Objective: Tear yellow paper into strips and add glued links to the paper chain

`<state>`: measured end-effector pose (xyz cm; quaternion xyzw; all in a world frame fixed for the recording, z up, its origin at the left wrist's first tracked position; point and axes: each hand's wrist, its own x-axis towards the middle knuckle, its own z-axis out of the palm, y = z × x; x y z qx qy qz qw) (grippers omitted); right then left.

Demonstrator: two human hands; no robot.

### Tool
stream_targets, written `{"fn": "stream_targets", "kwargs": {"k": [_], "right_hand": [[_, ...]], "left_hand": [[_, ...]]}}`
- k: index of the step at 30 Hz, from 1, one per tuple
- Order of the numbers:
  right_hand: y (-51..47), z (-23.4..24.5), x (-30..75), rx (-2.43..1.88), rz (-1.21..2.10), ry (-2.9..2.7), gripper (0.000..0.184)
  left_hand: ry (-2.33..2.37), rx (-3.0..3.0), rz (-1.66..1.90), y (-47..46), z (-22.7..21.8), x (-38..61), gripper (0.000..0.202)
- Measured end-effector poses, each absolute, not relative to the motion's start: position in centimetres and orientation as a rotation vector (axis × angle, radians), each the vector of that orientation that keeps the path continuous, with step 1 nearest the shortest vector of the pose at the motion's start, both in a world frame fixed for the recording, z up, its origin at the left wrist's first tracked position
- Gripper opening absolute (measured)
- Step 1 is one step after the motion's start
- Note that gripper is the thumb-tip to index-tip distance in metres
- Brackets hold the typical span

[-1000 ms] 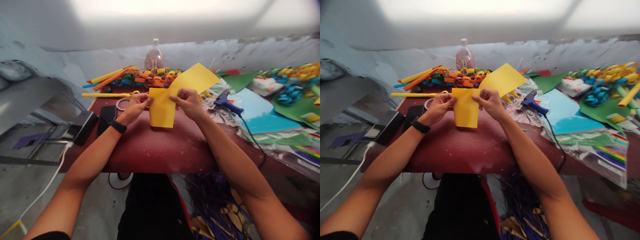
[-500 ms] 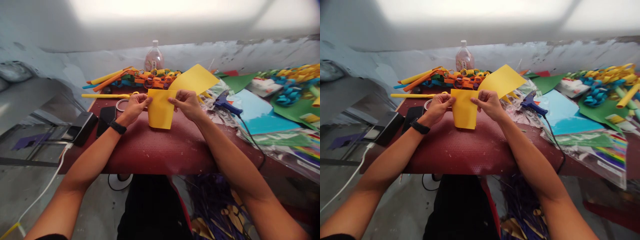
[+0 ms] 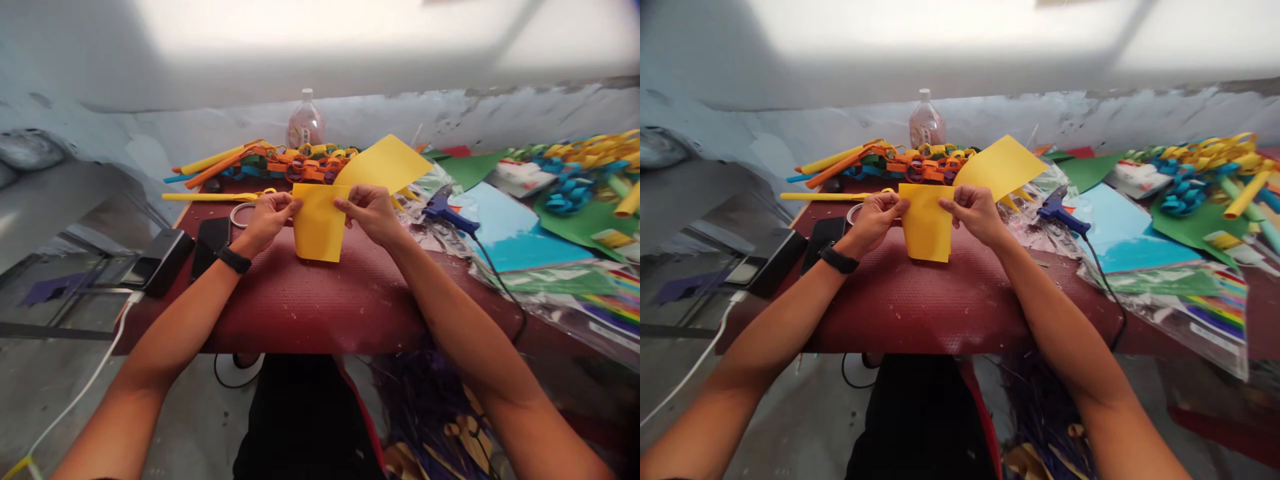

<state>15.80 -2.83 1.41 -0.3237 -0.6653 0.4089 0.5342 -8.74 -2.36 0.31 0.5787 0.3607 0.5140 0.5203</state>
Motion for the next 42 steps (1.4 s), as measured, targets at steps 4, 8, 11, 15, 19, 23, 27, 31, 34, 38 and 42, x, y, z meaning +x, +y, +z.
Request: {"fn": "stream_targets", "kwargs": {"k": [4, 8, 11, 15, 19, 23, 27, 31, 34, 38, 42], "right_hand": [[-2.82, 1.36, 15.72, -0.794, 0.966, -1.562, 0.068], [-2.77, 1.32, 15.73, -0.813, 0.936, -1.544, 0.067], [-2.78, 1.32, 15.83, -0.813, 0.928, -1.557, 0.066], [-2.87, 1.29, 15.86, -0.837, 0.918, -1.579, 0.066], [-3.01, 1.28, 15.73, -0.842, 0.918, -1.571, 0.066], [-3.16, 1.31, 15.57, -0.832, 0.917, -1.578, 0.065], [-3.22, 1.35, 15.48, -0.85, 0.888, -1.557, 0.065], [-3.2, 1.45, 15.48, -0.86, 0.843, -1.513, 0.066], [-3.16, 1.51, 15.51, -0.856, 0.837, -1.509, 0.065], [-3.05, 1.53, 15.64, -0.825, 0.795, -1.46, 0.064], [-2.84, 1.42, 15.77, -0.853, 0.773, -1.464, 0.065]], "left_hand": [[0.851, 1.379, 1.227, -2.42, 0.37, -8.71, 0.066], [0.844, 1.393, 1.222, -2.57, 0.5, -8.7, 0.064], [0.839, 1.404, 1.236, -2.66, 0.61, -8.72, 0.064], [0.866, 1.434, 1.292, -2.74, 0.7, -8.59, 0.064], [0.874, 1.407, 1.329, -2.83, 0.67, -8.36, 0.057], [0.864, 1.386, 1.364, -2.85, 0.62, -8.36, 0.049], [0.873, 1.38, 1.324, -2.81, 0.51, -8.47, 0.052], [0.851, 1.435, 1.273, -2.67, 0.29, -8.48, 0.065], [0.846, 1.441, 1.274, -2.62, 0.26, -8.52, 0.067], [0.831, 1.455, 1.21, -2.77, 0.44, -8.55, 0.064], [0.826, 1.444, 1.208, -2.89, 0.52, -8.51, 0.063]]}}
